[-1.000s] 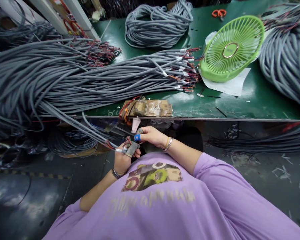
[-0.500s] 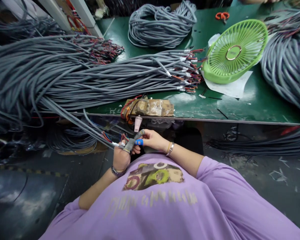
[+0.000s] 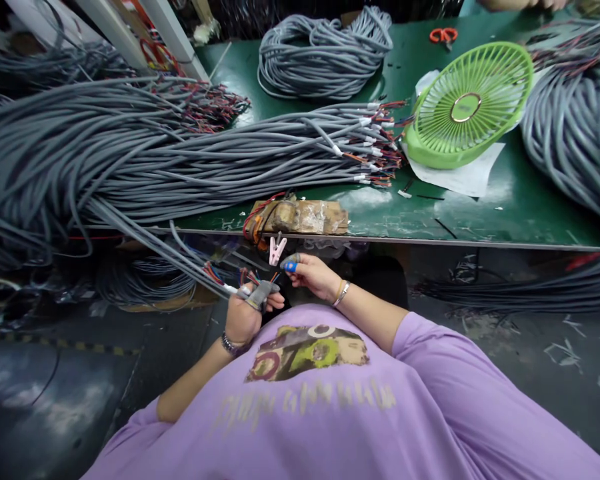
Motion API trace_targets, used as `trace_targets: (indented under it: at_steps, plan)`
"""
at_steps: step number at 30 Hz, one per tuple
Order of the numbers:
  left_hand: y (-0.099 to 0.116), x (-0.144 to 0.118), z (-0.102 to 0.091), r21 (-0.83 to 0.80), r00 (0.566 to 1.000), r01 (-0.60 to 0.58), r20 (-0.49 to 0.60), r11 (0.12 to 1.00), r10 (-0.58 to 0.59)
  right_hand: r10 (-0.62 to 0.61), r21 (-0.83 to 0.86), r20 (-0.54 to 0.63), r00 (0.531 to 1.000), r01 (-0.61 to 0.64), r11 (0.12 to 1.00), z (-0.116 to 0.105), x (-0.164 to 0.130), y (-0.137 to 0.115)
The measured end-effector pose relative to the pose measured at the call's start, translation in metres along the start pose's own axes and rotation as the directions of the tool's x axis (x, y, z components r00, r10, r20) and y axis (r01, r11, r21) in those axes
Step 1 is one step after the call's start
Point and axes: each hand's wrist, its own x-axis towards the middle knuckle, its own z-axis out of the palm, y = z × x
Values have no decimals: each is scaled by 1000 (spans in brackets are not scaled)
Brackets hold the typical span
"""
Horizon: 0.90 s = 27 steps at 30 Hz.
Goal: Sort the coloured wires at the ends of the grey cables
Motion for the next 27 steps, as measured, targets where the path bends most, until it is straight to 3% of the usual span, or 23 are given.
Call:
trace_targets:
  at_steps: [3, 6, 10, 14, 21, 27]
  plan:
    - [0, 3, 2, -47, 998, -18, -66, 999, 15, 57, -40, 134, 989, -52, 998, 3, -8, 2]
    - [-1, 4, 3, -30, 999, -16, -40, 999, 14, -72, -152, 167, 983, 98, 984, 10, -12, 2]
    - [0, 4, 1, 63, 996, 11, 91, 998, -17, -185, -227, 142, 972, 214, 950, 16, -14, 2]
    - [6, 0, 0, 167, 974, -18, 225, 986, -21, -124, -248, 148, 981, 158, 956, 21, -14, 2]
    - [0, -3, 3, -23, 999, 0, 54, 1000, 2, -92, -265, 92, 991, 114, 958, 28, -10, -8]
    - [-3, -2, 3, -61, 1000, -18, -18, 998, 17, -85, -217, 80, 993, 100, 971, 26, -10, -7]
